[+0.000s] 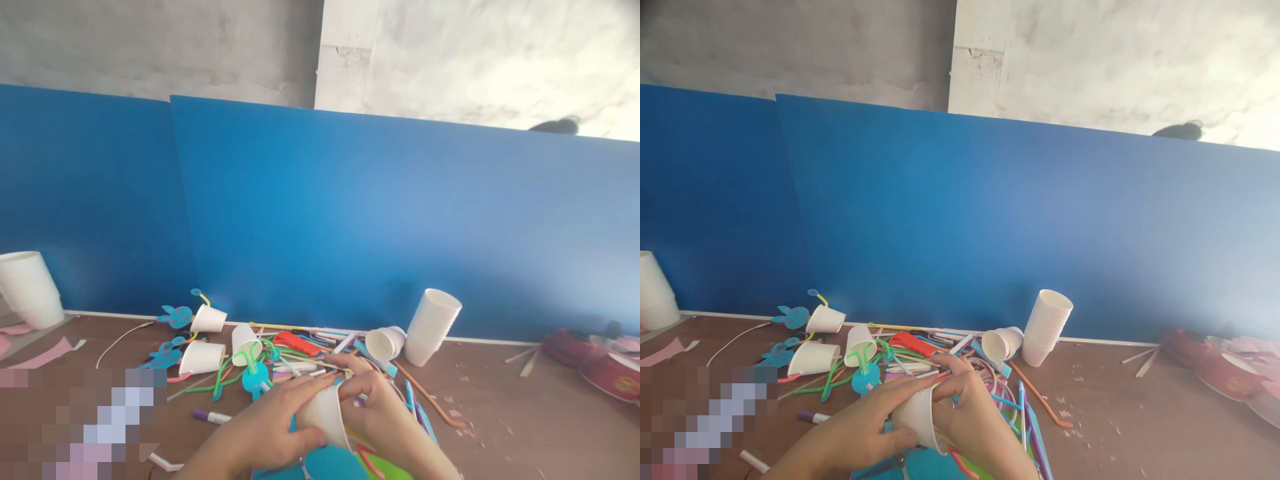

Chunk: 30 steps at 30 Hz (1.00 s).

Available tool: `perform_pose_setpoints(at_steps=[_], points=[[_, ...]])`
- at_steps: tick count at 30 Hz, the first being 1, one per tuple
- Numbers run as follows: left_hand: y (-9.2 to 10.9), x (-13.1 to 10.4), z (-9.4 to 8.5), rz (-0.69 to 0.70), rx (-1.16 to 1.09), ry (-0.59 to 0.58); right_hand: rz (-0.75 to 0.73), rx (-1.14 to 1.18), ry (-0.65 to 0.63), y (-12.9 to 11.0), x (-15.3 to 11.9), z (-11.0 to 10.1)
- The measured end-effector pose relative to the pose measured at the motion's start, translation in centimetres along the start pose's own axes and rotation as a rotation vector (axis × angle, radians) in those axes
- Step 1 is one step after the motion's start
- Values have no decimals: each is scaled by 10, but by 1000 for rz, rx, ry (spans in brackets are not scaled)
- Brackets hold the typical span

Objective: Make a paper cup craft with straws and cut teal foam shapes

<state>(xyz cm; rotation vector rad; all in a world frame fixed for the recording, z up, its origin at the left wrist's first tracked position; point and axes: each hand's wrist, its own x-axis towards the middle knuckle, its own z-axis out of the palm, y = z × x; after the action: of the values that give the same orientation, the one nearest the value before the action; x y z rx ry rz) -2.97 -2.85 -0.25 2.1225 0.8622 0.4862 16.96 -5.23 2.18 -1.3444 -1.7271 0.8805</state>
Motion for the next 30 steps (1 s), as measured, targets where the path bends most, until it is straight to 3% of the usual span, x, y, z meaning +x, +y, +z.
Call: perform_pose_setpoints(at_steps=[13,19,24,30], points=[[4,0,-1,-7,0,9,-63,-95,-36,-5,0,3],[6,1,-2,8,-2,22,-111,-203,12,-10,-2,5],[-3,1,4,-13,-25,41,-8,-36,-31,-8,-1,6],[-6,4,7,21,-59,101,-33,-105,79,-8,2,3]])
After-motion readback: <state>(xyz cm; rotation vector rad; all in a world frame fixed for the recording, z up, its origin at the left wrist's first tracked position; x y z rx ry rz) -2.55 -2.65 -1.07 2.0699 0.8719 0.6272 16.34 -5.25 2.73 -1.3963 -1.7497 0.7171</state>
